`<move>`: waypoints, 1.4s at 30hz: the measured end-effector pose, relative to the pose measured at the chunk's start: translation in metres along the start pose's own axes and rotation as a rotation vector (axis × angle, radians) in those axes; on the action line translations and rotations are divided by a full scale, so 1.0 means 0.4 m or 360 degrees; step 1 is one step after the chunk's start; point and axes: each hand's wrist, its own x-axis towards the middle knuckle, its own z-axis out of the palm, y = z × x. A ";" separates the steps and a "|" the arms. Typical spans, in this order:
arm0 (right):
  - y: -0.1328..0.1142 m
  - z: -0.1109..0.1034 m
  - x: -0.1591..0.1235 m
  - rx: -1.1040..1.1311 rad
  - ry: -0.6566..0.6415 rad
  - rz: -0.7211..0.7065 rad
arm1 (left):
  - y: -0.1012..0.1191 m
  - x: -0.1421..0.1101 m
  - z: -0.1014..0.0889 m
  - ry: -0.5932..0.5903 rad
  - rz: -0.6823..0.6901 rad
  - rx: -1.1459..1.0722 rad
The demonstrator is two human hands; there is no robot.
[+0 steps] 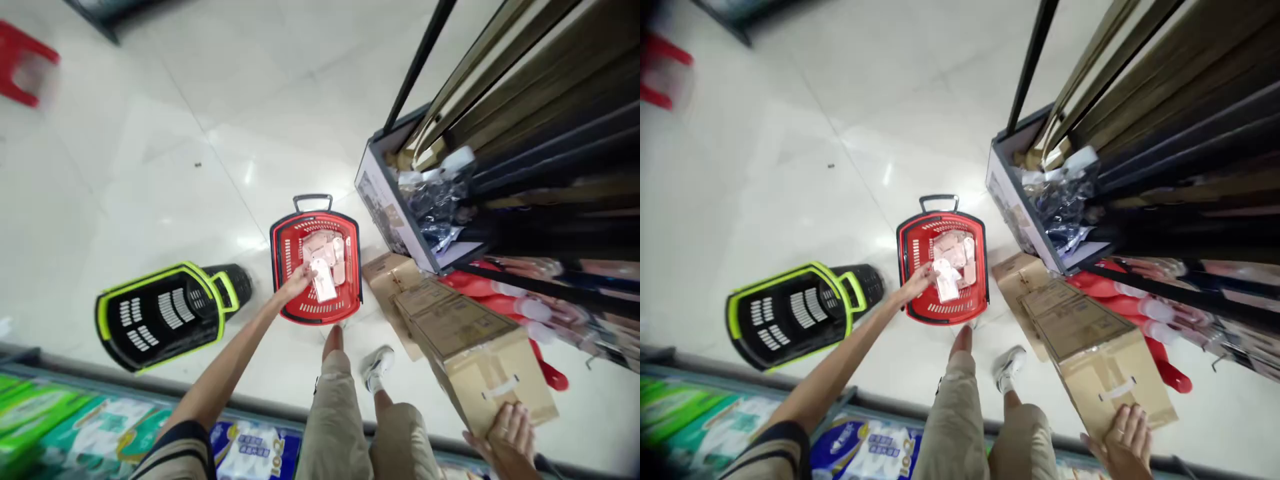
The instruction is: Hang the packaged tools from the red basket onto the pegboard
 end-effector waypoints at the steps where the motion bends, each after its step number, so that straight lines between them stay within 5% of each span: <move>1: -0.007 0.014 0.002 -0.0006 0.0094 -0.0027 | 0.073 -0.056 0.000 0.0016 0.0023 -0.0099; 4: -0.052 0.021 0.022 -0.0065 0.0258 -0.0101 | 0.289 -0.224 0.043 0.0057 0.0130 -0.0289; 7: -0.134 -0.044 0.047 -0.0031 0.0137 -0.0042 | 0.499 -0.386 0.155 0.0047 0.0182 -0.0478; 11: -0.252 -0.258 0.030 0.0426 -0.0082 0.0029 | 0.762 -0.629 0.380 -0.0077 0.0280 -0.0443; 14: -0.291 -0.486 -0.036 0.1108 0.0114 -0.0061 | 0.930 -0.815 0.549 -0.0195 0.0599 -0.0065; 17: -0.264 -0.696 -0.160 0.1968 0.0562 -0.0265 | 1.069 -0.969 0.709 -0.0244 0.0967 0.0310; 19: -0.216 -0.790 -0.254 0.2268 0.0767 -0.0324 | 1.138 -1.051 0.818 -0.0366 0.1105 0.0454; 22: -0.115 -0.859 -0.352 0.2374 0.0945 -0.0312 | 1.192 -1.135 0.972 -0.0610 0.1110 0.0431; 26: 0.026 -0.895 -0.384 0.2550 0.1046 -0.0272 | 1.215 -1.199 1.118 -0.0827 0.0997 0.0177; 33: 0.179 -1.063 -0.391 0.2600 0.1073 -0.0481 | 1.349 -1.290 1.199 -0.0941 0.1199 0.0179; 37: 0.223 -1.251 -0.419 0.2372 0.1248 -0.0634 | 1.505 -1.348 1.190 -0.1012 0.1441 0.0243; 42: 0.206 -1.523 -0.456 0.2128 0.1442 -0.0930 | 1.709 -1.433 1.142 -0.0821 0.1928 0.0158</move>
